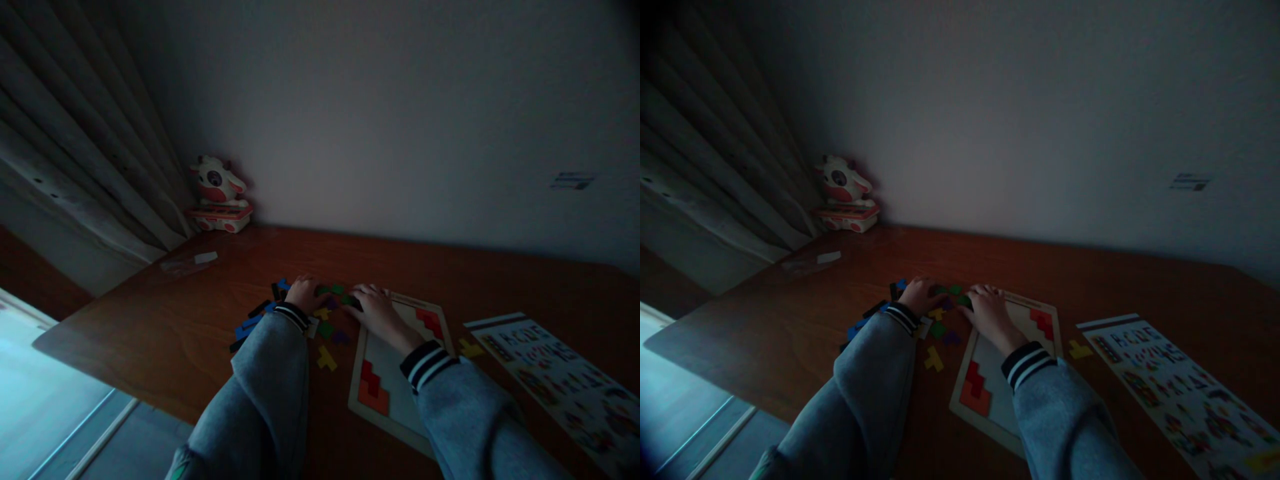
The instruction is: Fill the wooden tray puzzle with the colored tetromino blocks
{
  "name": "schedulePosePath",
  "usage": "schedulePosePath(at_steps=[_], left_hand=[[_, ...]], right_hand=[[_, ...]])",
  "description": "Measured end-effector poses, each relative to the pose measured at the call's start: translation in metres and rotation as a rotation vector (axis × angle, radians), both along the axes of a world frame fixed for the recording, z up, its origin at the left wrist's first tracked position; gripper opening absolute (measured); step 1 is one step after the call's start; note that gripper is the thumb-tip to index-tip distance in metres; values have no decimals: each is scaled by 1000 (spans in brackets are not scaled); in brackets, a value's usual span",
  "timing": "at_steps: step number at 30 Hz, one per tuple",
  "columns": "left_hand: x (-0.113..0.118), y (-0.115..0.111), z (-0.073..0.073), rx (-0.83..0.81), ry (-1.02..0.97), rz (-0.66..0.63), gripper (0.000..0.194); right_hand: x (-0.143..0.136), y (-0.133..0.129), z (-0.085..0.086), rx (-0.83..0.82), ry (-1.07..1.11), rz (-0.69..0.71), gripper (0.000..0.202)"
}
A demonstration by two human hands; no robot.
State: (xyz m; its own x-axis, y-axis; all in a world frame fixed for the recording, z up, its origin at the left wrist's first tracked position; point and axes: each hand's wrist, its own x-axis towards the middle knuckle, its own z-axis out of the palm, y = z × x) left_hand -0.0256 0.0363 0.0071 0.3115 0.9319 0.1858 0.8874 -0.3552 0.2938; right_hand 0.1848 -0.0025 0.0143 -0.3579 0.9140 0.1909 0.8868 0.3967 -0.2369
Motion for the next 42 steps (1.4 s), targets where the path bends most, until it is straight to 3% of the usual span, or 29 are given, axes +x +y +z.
schedulePosePath(at_steps=[5,10,17,23,29,34,37,42], left_hand=[[-1,0,0,13,27,-26,28],[-3,-1,1,-1,59,-72,27],[-3,-1,3,-27,88,-105,27],[0,-5,9,-54,88,-124,24],[2,-8,11,-65,82,-97,22],[3,-8,11,-55,56,-78,26],[2,-6,8,-54,35,-86,27],[1,-1,0,-51,-4,-89,28]], right_hand=[[-6,8,0,-59,97,-63,18],[-9,14,4,-144,214,-77,27],[-10,27,-1,-235,337,-39,24],[-17,50,-10,-241,328,-63,35],[-24,65,-8,-315,243,-85,23],[-28,63,-7,-364,209,-111,33],[-27,58,-4,-331,257,-112,24],[8,34,17,-225,421,-55,13]])
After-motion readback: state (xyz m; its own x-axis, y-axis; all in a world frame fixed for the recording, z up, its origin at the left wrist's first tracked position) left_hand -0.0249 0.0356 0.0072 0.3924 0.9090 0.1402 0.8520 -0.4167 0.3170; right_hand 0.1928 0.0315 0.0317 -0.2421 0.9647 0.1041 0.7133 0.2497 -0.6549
